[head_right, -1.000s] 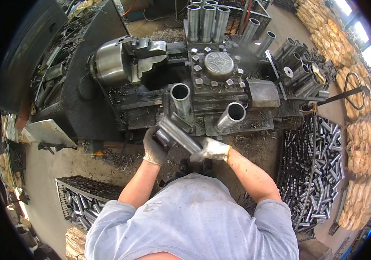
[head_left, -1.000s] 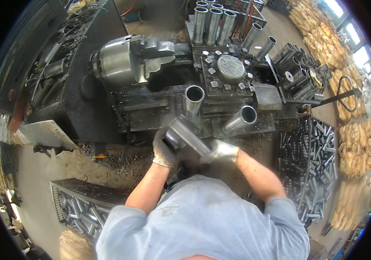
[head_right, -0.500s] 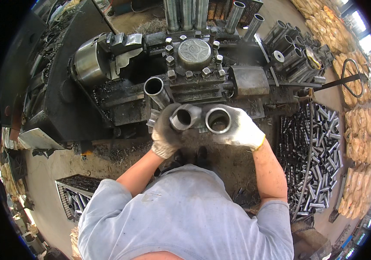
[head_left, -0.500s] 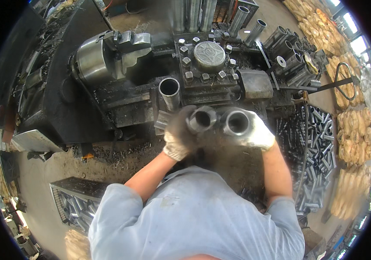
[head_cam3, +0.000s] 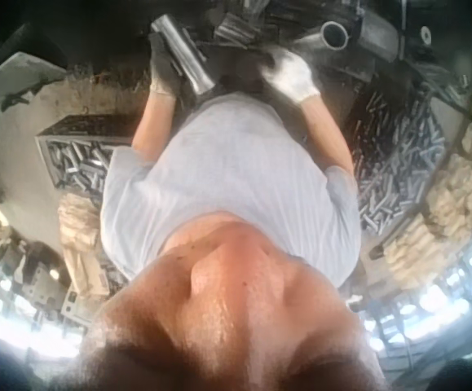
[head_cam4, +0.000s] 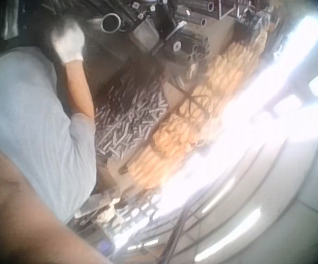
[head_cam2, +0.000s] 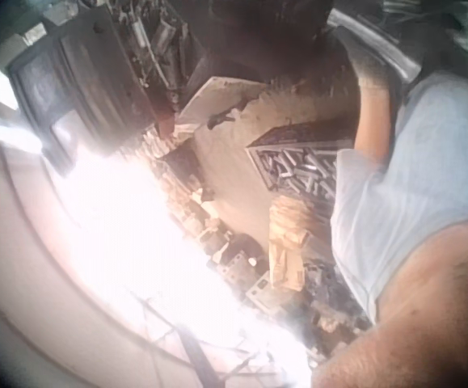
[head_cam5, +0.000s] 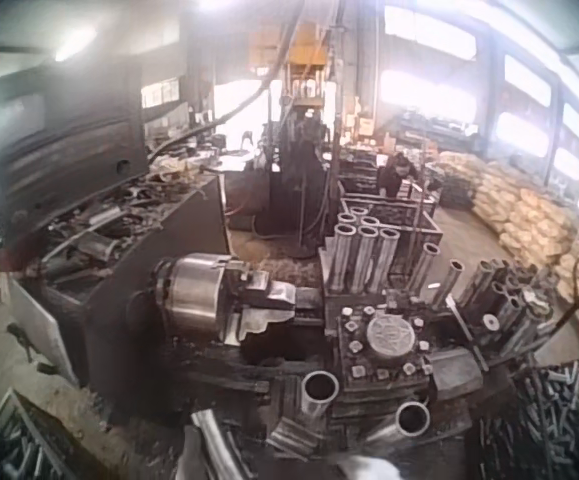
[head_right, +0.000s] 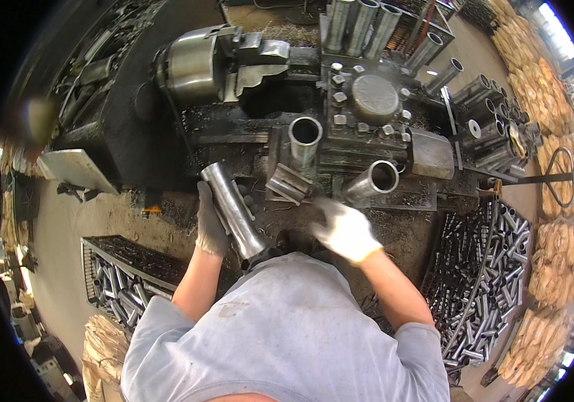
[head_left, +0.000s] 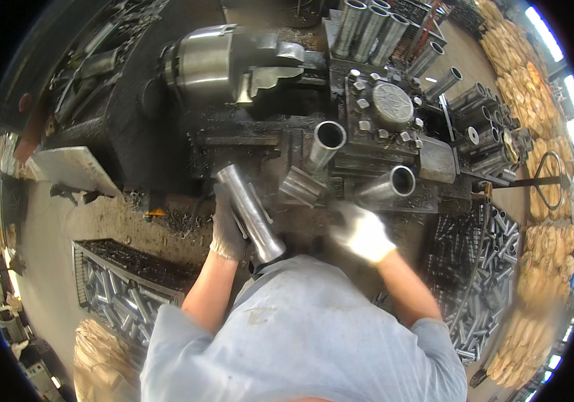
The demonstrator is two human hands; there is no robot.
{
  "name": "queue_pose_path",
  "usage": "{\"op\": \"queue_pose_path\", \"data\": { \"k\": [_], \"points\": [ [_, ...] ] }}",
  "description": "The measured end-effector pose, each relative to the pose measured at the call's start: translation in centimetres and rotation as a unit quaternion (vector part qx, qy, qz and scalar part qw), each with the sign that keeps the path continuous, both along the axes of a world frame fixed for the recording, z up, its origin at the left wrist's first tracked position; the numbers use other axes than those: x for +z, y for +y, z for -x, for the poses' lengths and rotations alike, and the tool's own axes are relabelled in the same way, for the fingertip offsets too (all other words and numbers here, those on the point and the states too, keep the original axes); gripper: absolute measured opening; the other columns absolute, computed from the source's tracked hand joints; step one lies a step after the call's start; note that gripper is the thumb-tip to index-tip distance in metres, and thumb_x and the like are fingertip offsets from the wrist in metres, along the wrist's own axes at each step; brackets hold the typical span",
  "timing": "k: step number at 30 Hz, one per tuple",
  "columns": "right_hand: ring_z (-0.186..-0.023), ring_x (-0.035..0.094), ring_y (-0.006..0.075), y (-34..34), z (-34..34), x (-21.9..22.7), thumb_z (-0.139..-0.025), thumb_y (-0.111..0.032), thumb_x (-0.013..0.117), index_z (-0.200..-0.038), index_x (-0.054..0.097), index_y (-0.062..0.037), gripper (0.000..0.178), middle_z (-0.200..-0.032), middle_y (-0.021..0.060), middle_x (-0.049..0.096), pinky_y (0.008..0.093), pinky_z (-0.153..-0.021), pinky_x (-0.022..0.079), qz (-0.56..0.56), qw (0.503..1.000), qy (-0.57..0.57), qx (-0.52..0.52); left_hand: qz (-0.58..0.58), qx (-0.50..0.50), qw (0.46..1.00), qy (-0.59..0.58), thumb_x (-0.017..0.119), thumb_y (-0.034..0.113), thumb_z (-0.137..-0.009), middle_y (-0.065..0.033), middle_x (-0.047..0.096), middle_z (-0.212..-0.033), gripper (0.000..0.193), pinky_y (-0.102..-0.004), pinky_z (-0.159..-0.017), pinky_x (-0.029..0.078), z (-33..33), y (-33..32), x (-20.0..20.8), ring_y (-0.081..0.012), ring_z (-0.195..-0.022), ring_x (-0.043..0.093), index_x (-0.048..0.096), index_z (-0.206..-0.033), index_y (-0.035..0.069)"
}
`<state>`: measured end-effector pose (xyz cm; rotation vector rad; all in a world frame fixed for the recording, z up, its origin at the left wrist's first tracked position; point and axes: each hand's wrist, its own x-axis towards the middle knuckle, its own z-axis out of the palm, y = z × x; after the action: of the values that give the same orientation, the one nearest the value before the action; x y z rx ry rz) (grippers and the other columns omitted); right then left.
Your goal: The person repeatedly picks up cylindrical metal parts from a bin, inserts them into a lathe chuck, operates the machine controls, and removes the processed parts to place them in a collection bin. The cycle repeats continuously in a workshop environment.
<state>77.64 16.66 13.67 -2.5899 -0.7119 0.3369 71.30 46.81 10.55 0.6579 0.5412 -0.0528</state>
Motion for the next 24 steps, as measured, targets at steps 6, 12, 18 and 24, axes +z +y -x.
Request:
{"op": "queue_pose_path", "data": {
  "k": [6, 12, 18, 24],
  "points": [
    [-0.084, 0.076, 0.0381, 9.3, -5.1, -4.3, -0.088, -0.027, 0.074, -0.112, 0.068, -0.0078, 0.031, -0.095, 0.0193, 0.076, 0.0516, -0.072, 0.062, 0.051, 0.993, -0.078, 0.077, 0.089, 0.018, 0.996, -0.026, 0.029, 0.082, -0.104, -0.0166, 0.075, -0.103, 0.088, -0.0525, -0.079, 0.066, -1.5, 3.1, -3.1, -0.0367, -0.092, 0.077, 0.067, -0.124, 0.004],
    [-0.107, 0.074, 0.0284, 9.9, -6.3, 2.5, -0.089, -0.04, 0.076, -0.131, 0.069, 0.0009, 0.059, -0.114, 0.0179, 0.078, 0.0411, -0.096, 0.057, -0.26, 0.931, 0.251, -0.046, 0.107, 0.066, 0.99, -0.06, 0.029, 0.072, -0.11, -0.0162, 0.073, -0.125, 0.08, -0.0502, -0.102, 0.058, -3.3, 2.1, -0.5, -0.0347, -0.115, 0.071, 0.063, -0.137, 0.005],
    [-0.112, 0.071, 0.0283, 14.1, -5.9, 8.1, -0.07, -0.041, 0.092, -0.145, 0.059, -0.0028, 0.09, -0.121, 0.0186, 0.073, 0.0379, -0.099, 0.056, -0.282, 0.894, 0.335, -0.09, -0.019, 0.03, 0.971, -0.236, 0.039, 0.069, -0.109, -0.0185, 0.056, -0.154, 0.084, -0.0484, -0.122, 0.041, -5.4, -2.0, 5.9, -0.0334, -0.141, 0.056, 0.043, -0.158, 0.0],
    [-0.105, 0.077, 0.0368, 7.0, -14.3, 19.2, -0.074, -0.024, 0.084, -0.141, 0.059, -0.0043, 0.074, -0.118, 0.0238, 0.074, 0.0457, -0.098, 0.062, -0.162, 0.97, -0.089, 0.157, -0.242, 0.019, 0.941, -0.236, 0.062, 0.058, -0.102, -0.0111, 0.068, -0.132, 0.073, -0.0415, -0.111, 0.049, -9.5, 3.0, 2.3, -0.0234, -0.122, 0.064, 0.059, -0.142, -0.002]
  ]
}}
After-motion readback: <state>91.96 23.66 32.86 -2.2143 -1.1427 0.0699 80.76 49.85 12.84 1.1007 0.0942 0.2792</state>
